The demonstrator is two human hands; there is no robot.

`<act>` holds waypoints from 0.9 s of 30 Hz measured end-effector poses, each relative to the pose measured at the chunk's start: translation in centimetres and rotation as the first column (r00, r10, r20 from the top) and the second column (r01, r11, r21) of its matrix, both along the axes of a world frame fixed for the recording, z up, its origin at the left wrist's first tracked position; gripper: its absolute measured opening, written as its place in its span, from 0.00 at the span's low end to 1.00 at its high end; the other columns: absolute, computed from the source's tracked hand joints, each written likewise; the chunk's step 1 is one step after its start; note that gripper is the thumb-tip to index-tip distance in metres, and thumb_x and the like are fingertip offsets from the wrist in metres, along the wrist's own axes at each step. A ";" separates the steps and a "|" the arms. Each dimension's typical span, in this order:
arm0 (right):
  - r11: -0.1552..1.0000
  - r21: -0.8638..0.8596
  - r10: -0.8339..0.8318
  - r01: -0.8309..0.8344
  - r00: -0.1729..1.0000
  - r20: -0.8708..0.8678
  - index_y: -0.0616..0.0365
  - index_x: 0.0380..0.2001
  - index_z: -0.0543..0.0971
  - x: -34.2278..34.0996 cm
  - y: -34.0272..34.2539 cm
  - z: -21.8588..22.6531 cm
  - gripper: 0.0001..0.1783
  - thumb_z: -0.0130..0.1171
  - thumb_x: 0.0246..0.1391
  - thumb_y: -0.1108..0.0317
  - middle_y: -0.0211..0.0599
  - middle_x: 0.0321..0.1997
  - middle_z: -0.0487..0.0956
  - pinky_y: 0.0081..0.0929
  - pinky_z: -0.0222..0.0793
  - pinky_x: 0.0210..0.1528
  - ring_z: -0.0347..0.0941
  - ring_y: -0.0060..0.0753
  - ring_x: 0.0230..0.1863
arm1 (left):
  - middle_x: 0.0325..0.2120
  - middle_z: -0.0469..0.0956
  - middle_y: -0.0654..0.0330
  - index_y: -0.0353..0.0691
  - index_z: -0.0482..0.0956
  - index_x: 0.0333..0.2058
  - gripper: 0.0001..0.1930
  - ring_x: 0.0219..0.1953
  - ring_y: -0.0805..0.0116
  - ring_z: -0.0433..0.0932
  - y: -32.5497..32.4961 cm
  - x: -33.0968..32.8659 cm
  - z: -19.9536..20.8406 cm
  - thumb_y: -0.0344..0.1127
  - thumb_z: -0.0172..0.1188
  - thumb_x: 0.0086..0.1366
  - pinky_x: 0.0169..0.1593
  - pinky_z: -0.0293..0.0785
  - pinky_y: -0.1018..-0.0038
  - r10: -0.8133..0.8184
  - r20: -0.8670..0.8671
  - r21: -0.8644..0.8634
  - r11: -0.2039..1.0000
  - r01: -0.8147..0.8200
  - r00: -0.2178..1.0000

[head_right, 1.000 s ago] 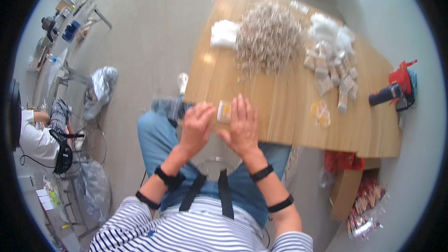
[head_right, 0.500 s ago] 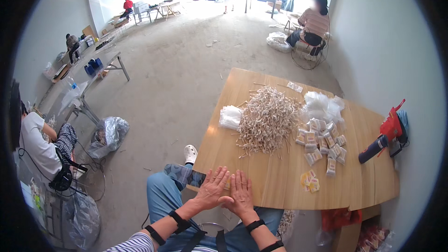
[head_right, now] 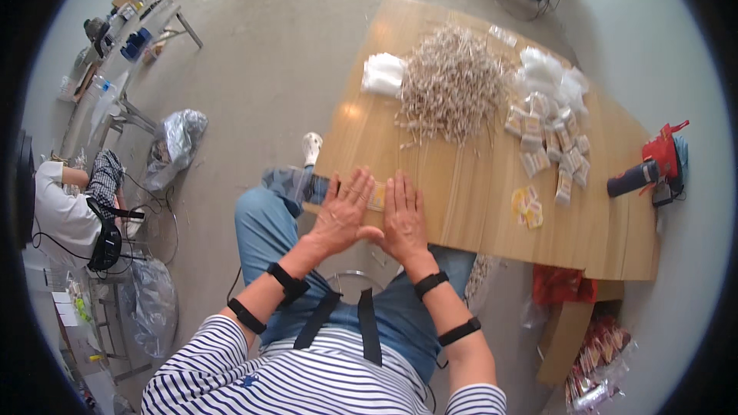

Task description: Packaging cotton swabs into plastic bags and arranging them on a table.

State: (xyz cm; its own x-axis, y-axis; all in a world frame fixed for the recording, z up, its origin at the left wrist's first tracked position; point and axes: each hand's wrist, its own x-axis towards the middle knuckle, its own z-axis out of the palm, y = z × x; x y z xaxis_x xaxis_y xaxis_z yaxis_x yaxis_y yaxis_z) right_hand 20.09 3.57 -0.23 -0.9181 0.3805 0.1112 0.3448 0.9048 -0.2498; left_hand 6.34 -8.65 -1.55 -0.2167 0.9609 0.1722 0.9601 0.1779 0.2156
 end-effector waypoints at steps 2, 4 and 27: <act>1.000 -0.023 -0.018 0.019 0.999 0.044 0.69 0.70 0.54 0.2 0.0 -0.1 0.68 0.76 0.32 0.44 0.57 0.77 0.49 0.51 0.43 0.76 0.43 0.55 0.79 | 0.72 0.53 0.44 0.28 0.57 0.69 0.58 0.76 0.53 0.43 -0.6 0.0 0.4 0.75 0.51 0.54 0.75 0.30 0.47 0.036 -0.042 -0.010 0.999 -0.037 0.998; 0.998 0.065 -0.022 0.019 0.999 0.045 0.69 0.70 0.53 0.4 -0.1 -0.5 0.71 0.80 0.28 0.46 0.57 0.78 0.48 0.49 0.41 0.77 0.41 0.54 0.79 | 0.73 0.49 0.44 0.26 0.53 0.69 0.62 0.77 0.52 0.40 -1.0 0.2 0.7 0.76 0.53 0.50 0.75 0.29 0.47 0.015 0.007 -0.005 1.000 -0.015 1.000; 0.996 -0.088 -0.016 0.027 0.992 0.123 0.66 0.71 0.53 1.4 1.0 1.1 0.71 0.81 0.24 0.57 0.54 0.78 0.48 0.48 0.38 0.79 0.39 0.52 0.80 | 0.73 0.49 0.50 0.34 0.52 0.71 0.69 0.77 0.56 0.43 -0.1 2.3 1.2 0.52 0.80 0.31 0.75 0.31 0.42 0.040 -0.009 -0.118 0.992 -0.041 0.999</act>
